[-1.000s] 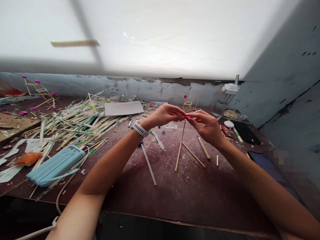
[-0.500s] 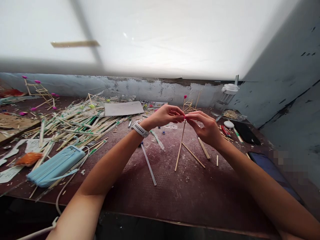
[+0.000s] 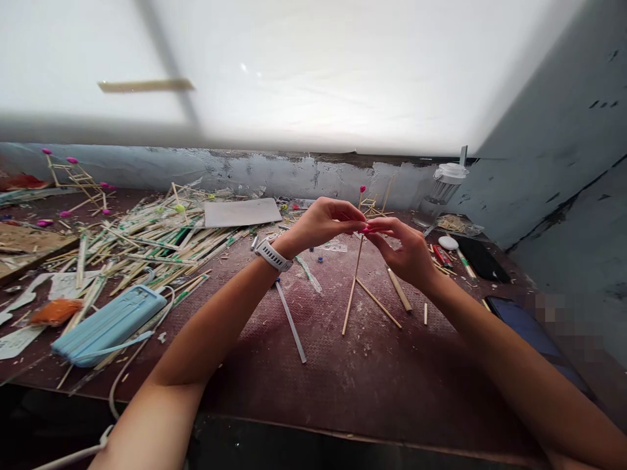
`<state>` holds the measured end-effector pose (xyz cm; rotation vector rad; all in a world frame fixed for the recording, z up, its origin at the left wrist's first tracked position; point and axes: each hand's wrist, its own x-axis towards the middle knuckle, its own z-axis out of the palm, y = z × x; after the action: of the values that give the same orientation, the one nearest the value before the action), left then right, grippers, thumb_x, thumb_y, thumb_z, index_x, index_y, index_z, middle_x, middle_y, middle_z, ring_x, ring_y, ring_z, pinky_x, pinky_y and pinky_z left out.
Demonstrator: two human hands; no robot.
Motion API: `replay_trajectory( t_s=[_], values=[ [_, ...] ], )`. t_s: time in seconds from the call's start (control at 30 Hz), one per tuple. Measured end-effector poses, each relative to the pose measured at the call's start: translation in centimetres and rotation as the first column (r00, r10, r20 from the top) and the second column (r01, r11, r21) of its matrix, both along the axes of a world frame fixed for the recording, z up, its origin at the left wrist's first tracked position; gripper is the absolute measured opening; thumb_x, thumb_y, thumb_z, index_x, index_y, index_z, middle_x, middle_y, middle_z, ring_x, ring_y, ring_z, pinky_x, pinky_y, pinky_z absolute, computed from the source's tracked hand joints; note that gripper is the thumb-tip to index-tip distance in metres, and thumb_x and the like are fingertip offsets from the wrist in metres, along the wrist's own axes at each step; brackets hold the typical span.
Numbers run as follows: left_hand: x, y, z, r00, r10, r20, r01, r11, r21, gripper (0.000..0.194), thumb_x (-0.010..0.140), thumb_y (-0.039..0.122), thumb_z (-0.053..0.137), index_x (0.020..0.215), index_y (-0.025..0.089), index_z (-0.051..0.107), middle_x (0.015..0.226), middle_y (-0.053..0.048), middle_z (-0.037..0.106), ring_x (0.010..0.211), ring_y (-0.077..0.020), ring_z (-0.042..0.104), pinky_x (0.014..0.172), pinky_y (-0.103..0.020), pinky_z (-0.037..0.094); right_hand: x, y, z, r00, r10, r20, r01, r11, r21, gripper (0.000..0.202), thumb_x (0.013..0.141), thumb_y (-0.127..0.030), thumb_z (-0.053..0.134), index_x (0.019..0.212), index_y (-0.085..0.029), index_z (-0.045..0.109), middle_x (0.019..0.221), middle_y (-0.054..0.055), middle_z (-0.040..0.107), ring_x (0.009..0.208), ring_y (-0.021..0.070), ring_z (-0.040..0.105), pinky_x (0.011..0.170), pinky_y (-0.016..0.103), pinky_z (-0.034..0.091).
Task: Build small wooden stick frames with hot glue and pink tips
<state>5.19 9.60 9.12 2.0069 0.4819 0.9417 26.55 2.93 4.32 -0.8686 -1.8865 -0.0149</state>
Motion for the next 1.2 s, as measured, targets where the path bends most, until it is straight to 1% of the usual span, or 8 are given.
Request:
replay_trajectory(
  t_s=[0.17,0.33,0.4,0.57,0.7,0.9,1.07,1.2],
  values=[
    [0.30,-0.29,0.02,0.998,0.047,-0.045,-0.041,0.991,0.125,0.013,0.085,0.029,0.079,0.089,0.017,0.082,0.083,-0.005,0.080,0.074,-0.0128,0.069,0.068,-0.025,0.054,0.10,0.03,0.38,0.998,-0.050,0.046,0.044,0.993,0.110,0.002,0.099,-0.026,0.071,0.099,-0.027,0.073,0.097,0.005,0.076,0.089,0.0217,0.073,0.080,0.039,0.061],
    [0.40,-0.25,-0.09,0.996,0.059,-0.060,-0.041,0.965,0.259,0.013,0.087,0.025,0.075,0.092,0.018,0.084,0.089,-0.006,0.080,0.078,-0.0136,0.071,0.070,-0.026,0.054,0.11,-0.12,0.56,0.998,-0.035,0.051,0.030,0.994,0.106,0.003,0.097,-0.025,0.072,0.099,-0.026,0.074,0.095,0.005,0.076,0.085,0.0212,0.074,0.077,0.037,0.060],
    [0.35,-0.28,-0.04,0.995,0.062,-0.080,-0.038,0.960,0.278,0.014,0.088,0.026,0.074,0.092,0.017,0.084,0.088,-0.006,0.080,0.078,-0.0141,0.071,0.070,-0.026,0.053,0.11,-0.17,0.57,0.998,-0.030,0.056,0.025,0.995,0.098,0.003,0.098,-0.025,0.072,0.099,-0.026,0.075,0.096,0.005,0.077,0.085,0.0212,0.074,0.078,0.037,0.061],
    [0.36,-0.31,0.01,0.995,0.059,-0.083,-0.040,0.976,0.212,0.017,0.087,0.032,0.077,0.092,0.017,0.084,0.087,-0.006,0.081,0.079,-0.0156,0.072,0.071,-0.027,0.055,0.19,-0.03,0.36,1.000,-0.022,0.018,0.021,0.997,0.070,0.003,0.099,-0.027,0.070,0.097,-0.026,0.072,0.093,0.004,0.078,0.084,0.0210,0.074,0.078,0.037,0.062],
    [0.34,-0.26,0.06,0.995,0.072,-0.069,-0.059,0.981,0.183,0.017,0.085,0.032,0.079,0.091,0.017,0.083,0.085,-0.006,0.082,0.077,-0.0149,0.072,0.071,-0.027,0.055,0.25,0.10,0.06,0.997,-0.074,-0.039,0.074,0.997,0.009,0.011,0.096,-0.034,0.075,0.096,-0.025,0.069,0.089,0.003,0.076,0.081,0.0206,0.074,0.078,0.037,0.064],
    [0.32,-0.59,0.30,0.988,0.100,-0.117,-0.079,0.983,0.168,0.015,0.086,0.029,0.076,0.089,0.017,0.083,0.085,-0.006,0.082,0.076,-0.0149,0.072,0.069,-0.027,0.054,0.06,-0.29,0.11,0.995,-0.069,-0.076,0.066,0.997,-0.047,0.015,0.096,-0.039,0.075,0.097,-0.025,0.070,0.091,0.003,0.081,0.083,0.0221,0.079,0.081,0.039,0.067],
    [0.37,-0.62,0.19,0.986,0.096,-0.134,-0.076,0.986,0.146,0.016,0.087,0.030,0.075,0.091,0.016,0.081,0.086,-0.007,0.081,0.080,-0.0175,0.075,0.068,-0.027,0.056,0.11,-0.35,0.23,0.984,-0.010,-0.178,-0.022,0.984,-0.179,0.022,0.091,-0.041,0.079,0.100,-0.024,0.068,0.094,0.005,0.083,0.089,0.0244,0.082,0.085,0.040,0.069],
    [0.39,-0.52,0.03,0.986,0.119,-0.113,-0.102,0.983,0.150,0.019,0.085,0.030,0.077,0.096,0.015,0.080,0.094,-0.008,0.080,0.083,-0.0181,0.076,0.067,-0.026,0.055,0.18,-0.26,0.33,0.972,0.011,-0.234,-0.074,0.963,-0.261,0.025,0.088,-0.044,0.082,0.100,-0.023,0.073,0.096,0.005,0.083,0.089,0.0238,0.082,0.089,0.042,0.069]
  ],
)
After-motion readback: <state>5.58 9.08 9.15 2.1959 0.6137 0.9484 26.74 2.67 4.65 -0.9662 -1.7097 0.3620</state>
